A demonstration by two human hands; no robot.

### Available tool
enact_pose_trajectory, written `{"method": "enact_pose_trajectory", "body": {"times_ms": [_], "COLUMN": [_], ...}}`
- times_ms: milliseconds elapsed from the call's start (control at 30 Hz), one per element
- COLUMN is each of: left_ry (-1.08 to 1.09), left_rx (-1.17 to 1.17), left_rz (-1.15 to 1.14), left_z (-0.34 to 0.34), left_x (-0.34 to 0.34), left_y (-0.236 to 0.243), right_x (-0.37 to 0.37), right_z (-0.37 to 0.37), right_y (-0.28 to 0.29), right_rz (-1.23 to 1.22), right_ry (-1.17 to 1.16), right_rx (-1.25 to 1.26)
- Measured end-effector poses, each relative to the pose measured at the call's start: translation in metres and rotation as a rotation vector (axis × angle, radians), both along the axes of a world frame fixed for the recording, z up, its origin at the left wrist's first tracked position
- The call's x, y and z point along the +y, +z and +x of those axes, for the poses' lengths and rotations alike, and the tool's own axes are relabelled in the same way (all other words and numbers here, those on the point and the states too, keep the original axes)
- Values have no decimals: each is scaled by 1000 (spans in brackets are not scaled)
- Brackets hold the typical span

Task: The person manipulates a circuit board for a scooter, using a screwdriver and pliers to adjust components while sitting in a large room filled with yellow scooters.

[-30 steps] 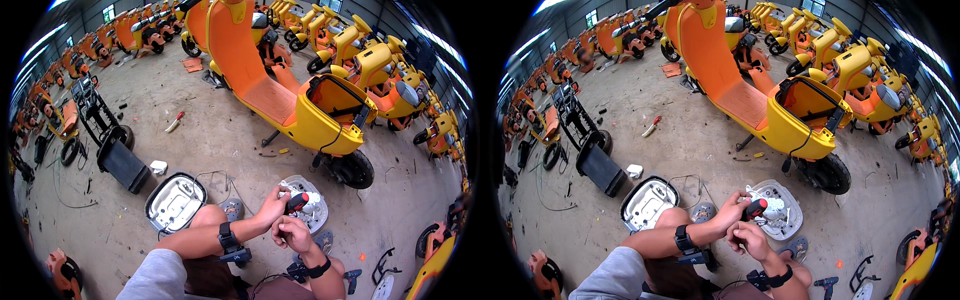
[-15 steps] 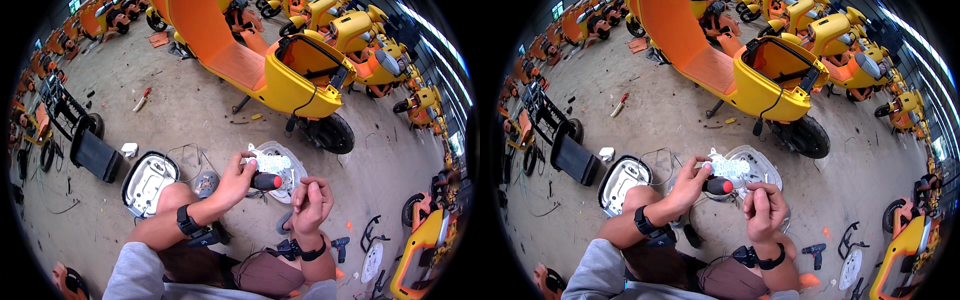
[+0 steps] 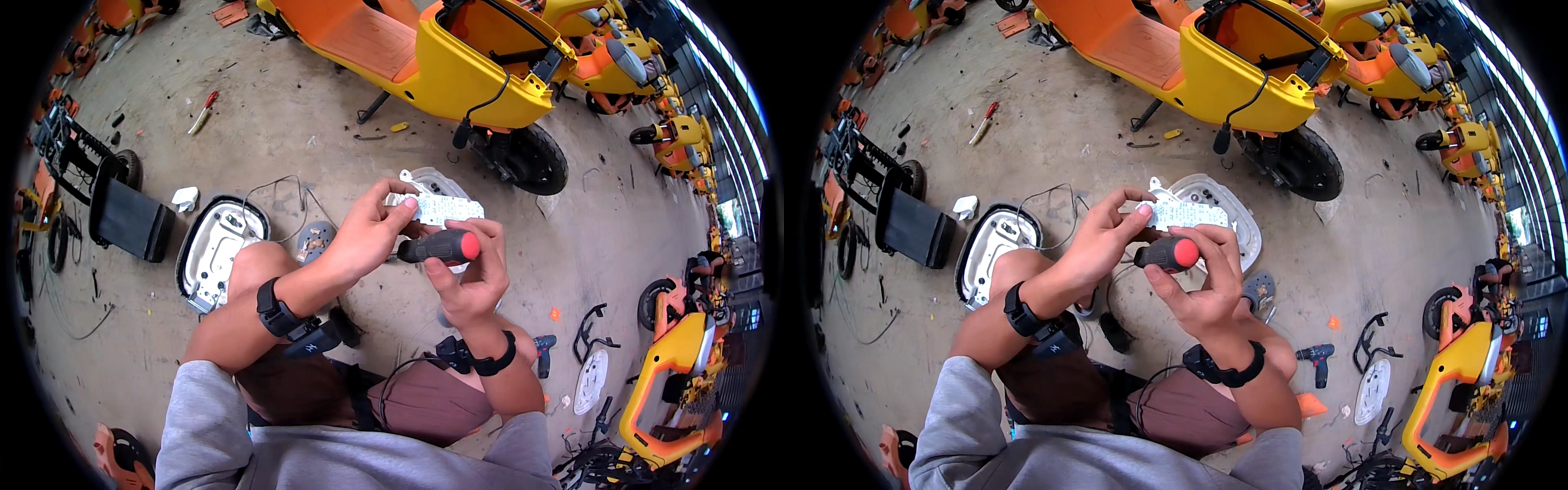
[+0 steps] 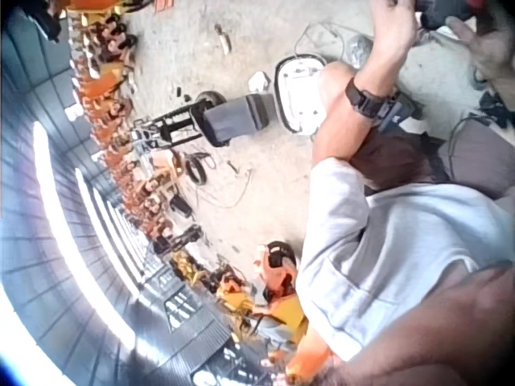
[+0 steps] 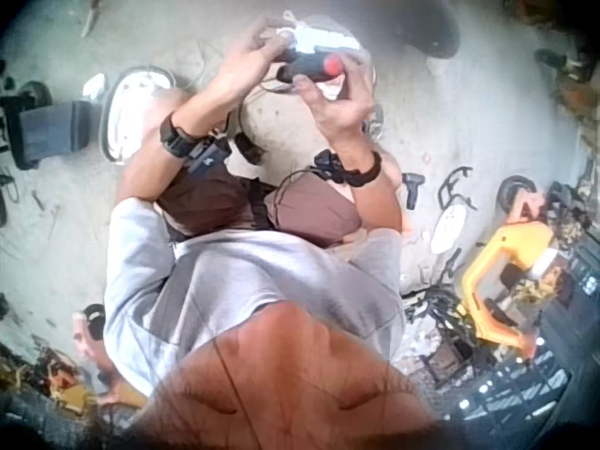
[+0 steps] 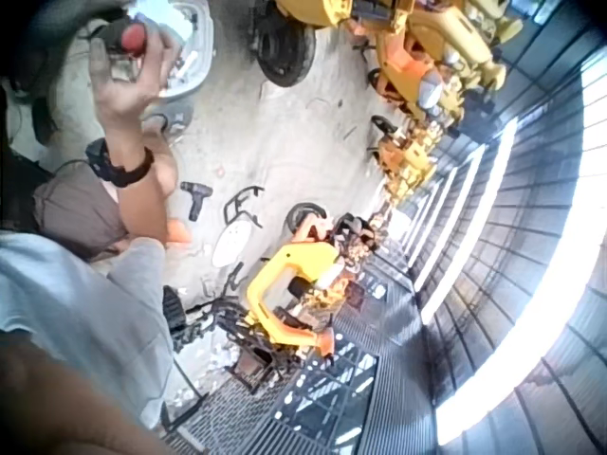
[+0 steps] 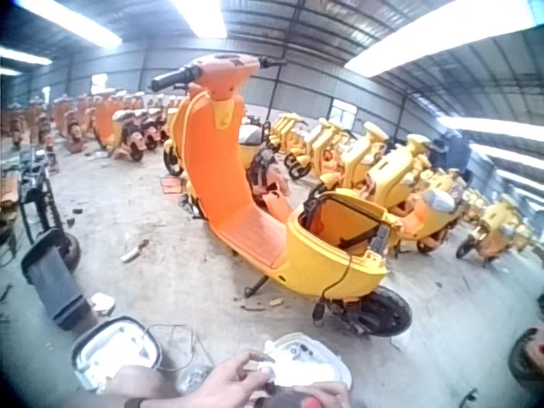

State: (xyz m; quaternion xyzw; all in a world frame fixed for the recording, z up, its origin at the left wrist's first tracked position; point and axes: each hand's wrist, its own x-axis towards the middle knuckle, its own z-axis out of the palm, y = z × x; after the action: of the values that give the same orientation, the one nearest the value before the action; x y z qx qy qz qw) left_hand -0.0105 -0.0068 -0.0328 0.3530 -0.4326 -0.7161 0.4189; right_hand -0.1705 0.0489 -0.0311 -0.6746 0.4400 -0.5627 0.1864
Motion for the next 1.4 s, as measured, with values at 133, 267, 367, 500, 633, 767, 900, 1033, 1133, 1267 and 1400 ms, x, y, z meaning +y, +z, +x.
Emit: {"method": "enact_pose_trajectory", "body": {"times_ms": [133,267,367,500,633,767,900,1033,1133,1267,1400], "left_ry": [-108,-136,-109,-70,-71,-89,68,122,-3,-75,-70], "left_rx": [121,173,169,114,153,96,22,7,-71,-113,56], "left_rz": [40,11,-22,-146,-161,-244,-190,-11,43,87,-9], "left_z": [6,16,14,16,13,14,13,14,10,4,3], "left_x": [-2,-2,-1,6,9,7,7,1,1,10,12], "left_y": [8,10,13,14,11,17,19,10,4,15,14], "right_x": [9,-2,-1,2,11,14,4,1,0,0,0], "right_z": [-6,-16,-29,-33,-22,-19,-21,-28,-33,-35,-32], "right_y": [28,40,6,5,17,17,22,22,15,10,13], "right_rz": [105,277,264,491,527,559,539,544,550,573,577], "right_ry": [29,-68,-251,14,22,4,2,69,170,273,332], "right_rx": [-695,-714,-579,-738,-710,-809,-870,-951,-1006,-1039,-1025]}}
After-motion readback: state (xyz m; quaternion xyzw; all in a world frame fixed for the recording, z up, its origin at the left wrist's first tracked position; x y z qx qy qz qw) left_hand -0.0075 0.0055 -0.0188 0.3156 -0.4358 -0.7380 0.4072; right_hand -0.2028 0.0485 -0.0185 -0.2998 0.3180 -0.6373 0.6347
